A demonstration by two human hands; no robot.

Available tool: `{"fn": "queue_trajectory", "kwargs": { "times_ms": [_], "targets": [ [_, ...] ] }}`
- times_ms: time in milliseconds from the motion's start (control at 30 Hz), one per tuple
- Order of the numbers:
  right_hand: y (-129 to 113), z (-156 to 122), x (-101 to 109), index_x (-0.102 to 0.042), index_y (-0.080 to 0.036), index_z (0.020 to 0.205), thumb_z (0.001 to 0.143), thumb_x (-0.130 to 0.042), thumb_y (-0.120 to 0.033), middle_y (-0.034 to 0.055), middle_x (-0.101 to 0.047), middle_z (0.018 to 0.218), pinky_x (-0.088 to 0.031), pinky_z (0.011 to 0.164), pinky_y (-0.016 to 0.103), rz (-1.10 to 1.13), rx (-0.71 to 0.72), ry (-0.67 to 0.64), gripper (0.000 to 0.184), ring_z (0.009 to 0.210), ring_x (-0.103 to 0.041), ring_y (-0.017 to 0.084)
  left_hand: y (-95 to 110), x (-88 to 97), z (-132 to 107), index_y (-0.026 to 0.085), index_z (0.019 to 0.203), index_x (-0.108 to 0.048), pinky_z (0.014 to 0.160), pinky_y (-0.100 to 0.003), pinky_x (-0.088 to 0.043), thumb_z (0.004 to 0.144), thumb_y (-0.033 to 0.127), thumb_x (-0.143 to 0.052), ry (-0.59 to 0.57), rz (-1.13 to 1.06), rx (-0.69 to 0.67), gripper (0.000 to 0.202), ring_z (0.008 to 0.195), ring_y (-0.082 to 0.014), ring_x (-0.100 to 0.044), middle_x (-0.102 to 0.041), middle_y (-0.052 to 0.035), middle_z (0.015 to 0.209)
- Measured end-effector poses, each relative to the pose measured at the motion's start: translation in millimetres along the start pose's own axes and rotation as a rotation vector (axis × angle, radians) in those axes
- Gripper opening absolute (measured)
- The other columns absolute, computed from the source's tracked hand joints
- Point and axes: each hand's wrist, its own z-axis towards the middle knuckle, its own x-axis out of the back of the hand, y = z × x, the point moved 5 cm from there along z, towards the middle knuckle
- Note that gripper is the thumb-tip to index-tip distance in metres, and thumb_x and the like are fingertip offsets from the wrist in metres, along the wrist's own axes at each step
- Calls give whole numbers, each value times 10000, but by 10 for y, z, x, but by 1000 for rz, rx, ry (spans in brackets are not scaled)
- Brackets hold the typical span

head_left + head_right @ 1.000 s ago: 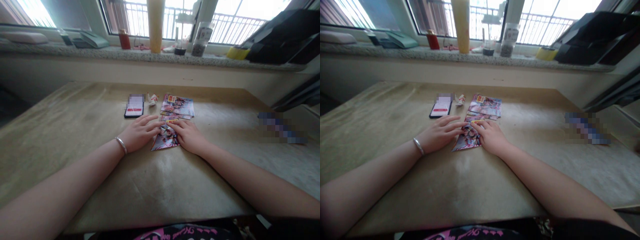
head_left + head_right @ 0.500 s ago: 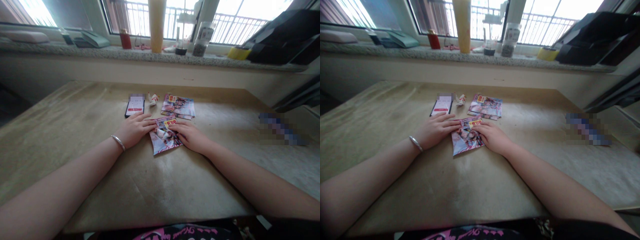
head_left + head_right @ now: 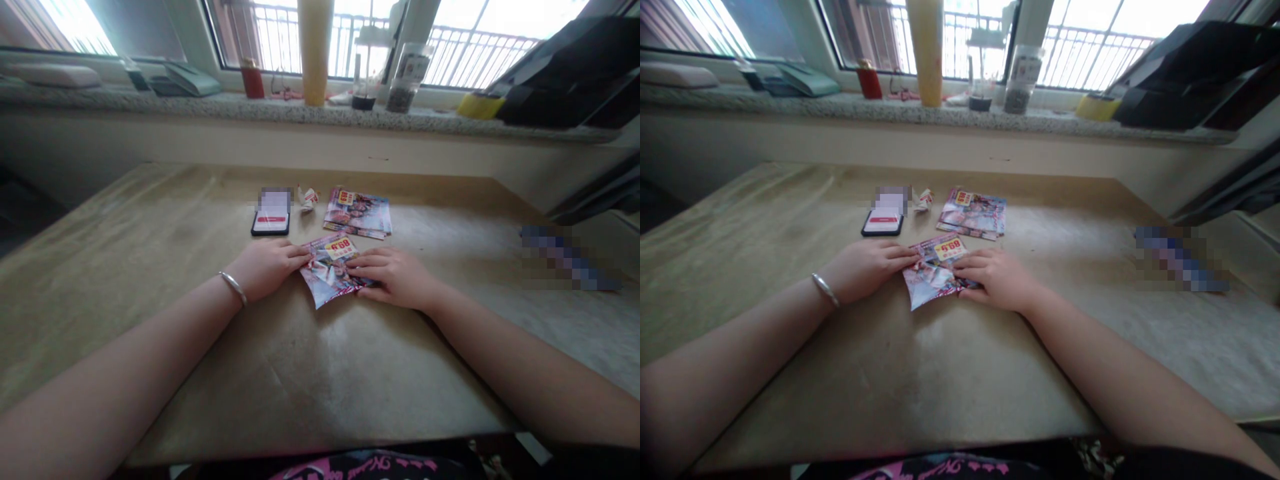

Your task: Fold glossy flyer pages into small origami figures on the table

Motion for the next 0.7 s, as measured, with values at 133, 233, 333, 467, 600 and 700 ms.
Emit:
{"fn": "queue_trajectory", "kwargs": {
  "times_ms": [133, 233, 333, 467, 600, 700],
  "targets": [
    [37, -15, 6, -656, -252, 1182, 933, -458, -267, 48, -667, 1197, -472, 902, 405, -90, -34, 5, 319, 1044, -609, 221, 49, 27, -17, 202, 1254, -590, 797, -340, -509, 886, 132, -471, -52, 34, -10, 392, 980, -227, -612, -634, -82, 1227],
    [86, -26, 5, -702, -253, 1100, 934, -466, -287, 53, -695, 1111, -472, 856, 377, -123, -87, 12, 291, 967, -622, 214, 51, 39, -36, 215, 1235, -603, 783, -327, -502, 890, 144, -471, -50, 21, -5, 376, 963, -219, -609, -645, -79, 1195],
    [166, -43, 0, -734, -252, 1008, 920, -499, -301, 57, -701, 995, -469, 766, 314, -86, -189, 28, 255, 879, -625, 186, -8, 51, -55, 262, 1200, -625, 758, -287, -490, 902, 175, -459, -30, -40, 21, 352, 938, -191, -610, -665, -56, 1114],
    [252, -49, -21, -731, -207, 847, 904, -515, -290, 55, -671, 877, -442, 671, 271, 8, -287, 30, 239, 789, -607, 164, -108, 61, -66, 246, 1014, -694, 709, -249, -464, 937, 277, -409, -30, -173, 32, 297, 830, -155, -601, -664, -45, 935],
    [316, -43, -42, -710, -187, 813, 870, -539, -273, 44, -653, 808, -429, 644, 252, 163, -409, 54, 199, 725, -586, 150, -143, 48, -39, 166, 838, -658, 696, -275, -456, 914, 267, -399, -6, -261, 69, 288, 763, -168, -565, -621, -63, 819],
    [350, -44, -71, -710, -196, 840, 855, -542, -307, 30, -659, 776, -407, 598, 245, 238, -532, 73, 202, 665, -567, 140, -129, 5, -2, 150, 813, -627, 731, -308, -460, 880, 234, -412, 19, -259, 143, 241, 785, -189, -556, -620, -74, 819]
  ]
}}
